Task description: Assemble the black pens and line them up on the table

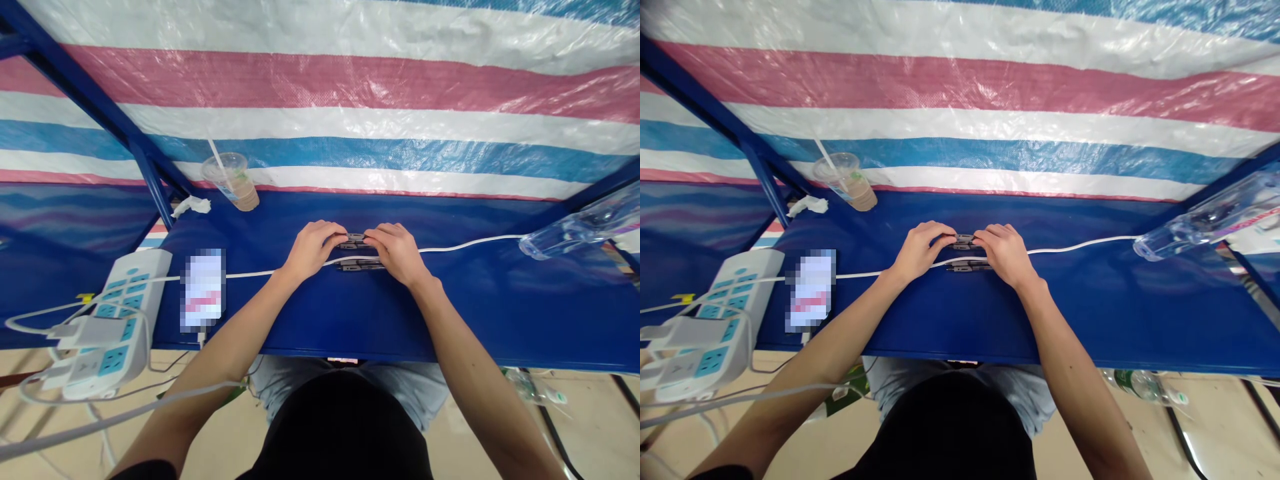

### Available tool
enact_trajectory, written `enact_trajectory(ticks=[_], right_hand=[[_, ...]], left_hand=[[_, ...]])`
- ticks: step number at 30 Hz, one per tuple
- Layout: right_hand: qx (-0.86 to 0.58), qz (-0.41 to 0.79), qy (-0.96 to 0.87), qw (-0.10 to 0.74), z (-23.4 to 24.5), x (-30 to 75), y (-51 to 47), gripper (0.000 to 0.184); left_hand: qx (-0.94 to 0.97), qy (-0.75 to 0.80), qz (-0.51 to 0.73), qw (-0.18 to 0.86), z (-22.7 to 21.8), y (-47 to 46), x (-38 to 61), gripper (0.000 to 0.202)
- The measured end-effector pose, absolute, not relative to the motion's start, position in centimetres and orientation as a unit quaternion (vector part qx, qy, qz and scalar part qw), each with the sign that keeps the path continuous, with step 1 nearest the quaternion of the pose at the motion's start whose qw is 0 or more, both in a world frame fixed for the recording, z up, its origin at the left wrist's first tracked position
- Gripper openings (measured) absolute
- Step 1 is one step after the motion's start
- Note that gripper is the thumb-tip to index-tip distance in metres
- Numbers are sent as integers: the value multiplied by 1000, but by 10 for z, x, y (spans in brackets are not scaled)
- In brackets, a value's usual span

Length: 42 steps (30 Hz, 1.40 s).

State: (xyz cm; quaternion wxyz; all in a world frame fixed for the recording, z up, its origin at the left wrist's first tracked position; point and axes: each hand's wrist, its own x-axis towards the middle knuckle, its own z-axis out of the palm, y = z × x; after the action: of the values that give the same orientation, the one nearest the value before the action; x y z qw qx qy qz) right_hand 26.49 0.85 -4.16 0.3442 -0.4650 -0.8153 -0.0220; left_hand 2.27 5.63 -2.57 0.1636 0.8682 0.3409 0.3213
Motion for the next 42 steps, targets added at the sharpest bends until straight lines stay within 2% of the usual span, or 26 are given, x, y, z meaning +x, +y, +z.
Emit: enact_trajectory(ticks=[9,14,21,25,30,34,38,42], right_hand=[[-453,-48,-811,367,-39,258,6,28],[-452,-41,-808,375,-37,256,5,26],[-465,-27,-803,372,-40,262,6,26],[-463,-29,-798,383,-41,263,7,23],[-465,-21,-803,372,-41,260,6,23],[-465,-19,-801,377,-40,260,6,21],[-470,-9,-793,389,-38,262,5,20],[-470,1,-793,388,-36,261,4,19]], left_hand=[[884,333,294,145,-26,57,21,53],[871,348,302,171,-24,55,24,60],[851,347,325,223,-15,52,25,32],[857,355,319,193,-19,54,24,20],[852,385,309,173,-21,55,23,20],[854,389,300,173,-21,56,23,30],[850,374,328,171,-23,56,23,24],[859,363,320,168,-23,56,23,26]])
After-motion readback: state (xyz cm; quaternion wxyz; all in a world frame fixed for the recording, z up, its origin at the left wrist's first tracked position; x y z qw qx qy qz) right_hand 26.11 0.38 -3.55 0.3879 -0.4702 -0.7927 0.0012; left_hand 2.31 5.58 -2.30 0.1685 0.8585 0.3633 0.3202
